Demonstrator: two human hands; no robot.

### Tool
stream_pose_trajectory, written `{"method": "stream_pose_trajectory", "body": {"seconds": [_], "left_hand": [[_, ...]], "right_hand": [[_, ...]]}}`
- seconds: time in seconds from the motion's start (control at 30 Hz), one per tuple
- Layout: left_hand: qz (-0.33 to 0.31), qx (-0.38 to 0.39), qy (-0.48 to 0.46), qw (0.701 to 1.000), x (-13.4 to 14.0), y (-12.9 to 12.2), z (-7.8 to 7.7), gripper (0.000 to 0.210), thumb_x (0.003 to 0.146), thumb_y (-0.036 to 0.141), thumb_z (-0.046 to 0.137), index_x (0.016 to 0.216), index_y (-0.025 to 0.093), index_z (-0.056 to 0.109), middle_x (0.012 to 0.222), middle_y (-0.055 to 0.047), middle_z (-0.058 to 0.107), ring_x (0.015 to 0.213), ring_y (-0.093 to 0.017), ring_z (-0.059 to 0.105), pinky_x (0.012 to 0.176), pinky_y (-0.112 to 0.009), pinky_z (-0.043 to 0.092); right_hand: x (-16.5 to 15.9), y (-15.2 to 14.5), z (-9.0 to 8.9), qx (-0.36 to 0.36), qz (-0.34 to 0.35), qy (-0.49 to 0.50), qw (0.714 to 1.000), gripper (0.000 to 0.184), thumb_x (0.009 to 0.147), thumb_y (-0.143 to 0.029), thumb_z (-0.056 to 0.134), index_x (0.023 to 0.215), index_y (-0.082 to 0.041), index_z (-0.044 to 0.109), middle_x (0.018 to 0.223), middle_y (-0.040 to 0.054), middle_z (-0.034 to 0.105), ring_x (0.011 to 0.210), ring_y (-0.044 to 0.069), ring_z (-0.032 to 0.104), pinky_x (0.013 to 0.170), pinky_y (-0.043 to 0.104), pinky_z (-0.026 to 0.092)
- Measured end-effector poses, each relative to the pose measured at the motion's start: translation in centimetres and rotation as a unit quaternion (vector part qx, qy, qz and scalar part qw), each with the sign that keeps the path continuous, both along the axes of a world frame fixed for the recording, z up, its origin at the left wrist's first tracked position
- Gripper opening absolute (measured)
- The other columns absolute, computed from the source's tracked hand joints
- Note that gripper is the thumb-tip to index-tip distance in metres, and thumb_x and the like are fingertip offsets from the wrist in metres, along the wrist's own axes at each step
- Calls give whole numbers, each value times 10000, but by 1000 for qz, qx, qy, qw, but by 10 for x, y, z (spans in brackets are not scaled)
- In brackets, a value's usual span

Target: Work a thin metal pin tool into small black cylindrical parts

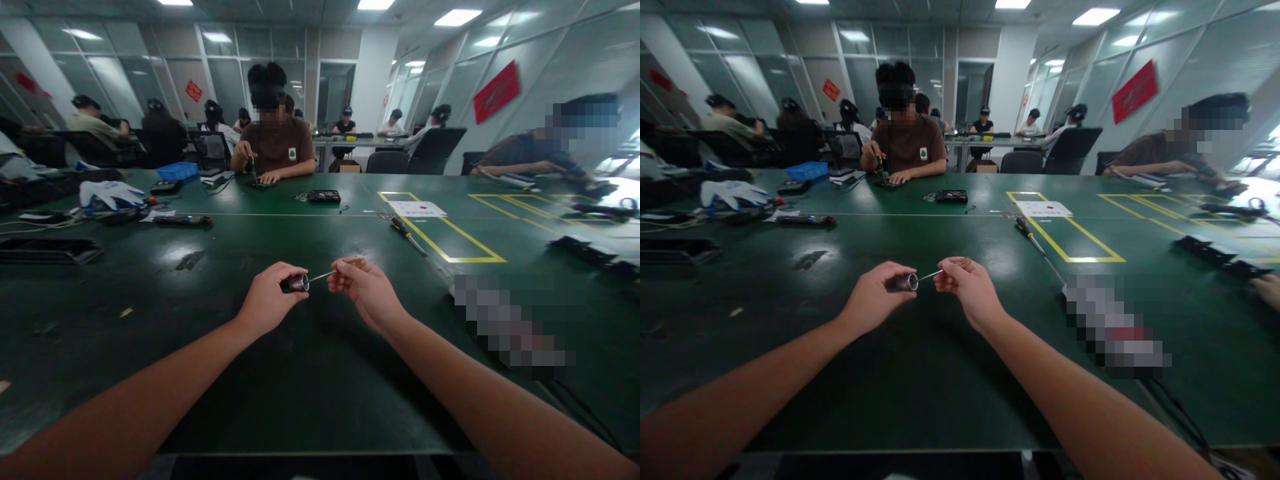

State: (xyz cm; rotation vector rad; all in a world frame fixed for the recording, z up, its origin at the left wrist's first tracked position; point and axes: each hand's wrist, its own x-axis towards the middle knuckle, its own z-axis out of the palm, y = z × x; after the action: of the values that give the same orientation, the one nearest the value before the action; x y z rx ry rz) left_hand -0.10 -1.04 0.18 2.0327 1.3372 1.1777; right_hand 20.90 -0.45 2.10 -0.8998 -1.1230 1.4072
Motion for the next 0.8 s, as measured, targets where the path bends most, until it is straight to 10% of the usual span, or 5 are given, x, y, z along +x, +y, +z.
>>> {"method": "stream_pose_trajectory", "body": {"seconds": [0.2,0.53,0.8], "left_hand": [[-3,11,7,1000,1,0,-3,376,726,120,825,1078,230,749,1052,-25,707,977,-201,674,914,-366,542],[-11,16,9,1000,1,-2,2,398,722,94,822,1087,231,742,1055,-29,707,961,-197,674,908,-371,549],[-3,5,11,1000,0,-1,1,400,724,102,830,1094,230,745,1072,-27,712,973,-192,673,912,-359,543]], "right_hand": [[-2,-19,7,199,10,-261,944,128,887,-331,689,924,-225,750,818,19,746,803,196,687,775,346,506],[-2,2,-3,-60,3,41,997,229,763,-341,797,869,-172,684,705,26,700,654,167,653,682,328,542],[2,0,1,11,-74,2,997,180,791,-334,761,842,-182,680,670,5,663,620,152,609,630,302,500]]}}
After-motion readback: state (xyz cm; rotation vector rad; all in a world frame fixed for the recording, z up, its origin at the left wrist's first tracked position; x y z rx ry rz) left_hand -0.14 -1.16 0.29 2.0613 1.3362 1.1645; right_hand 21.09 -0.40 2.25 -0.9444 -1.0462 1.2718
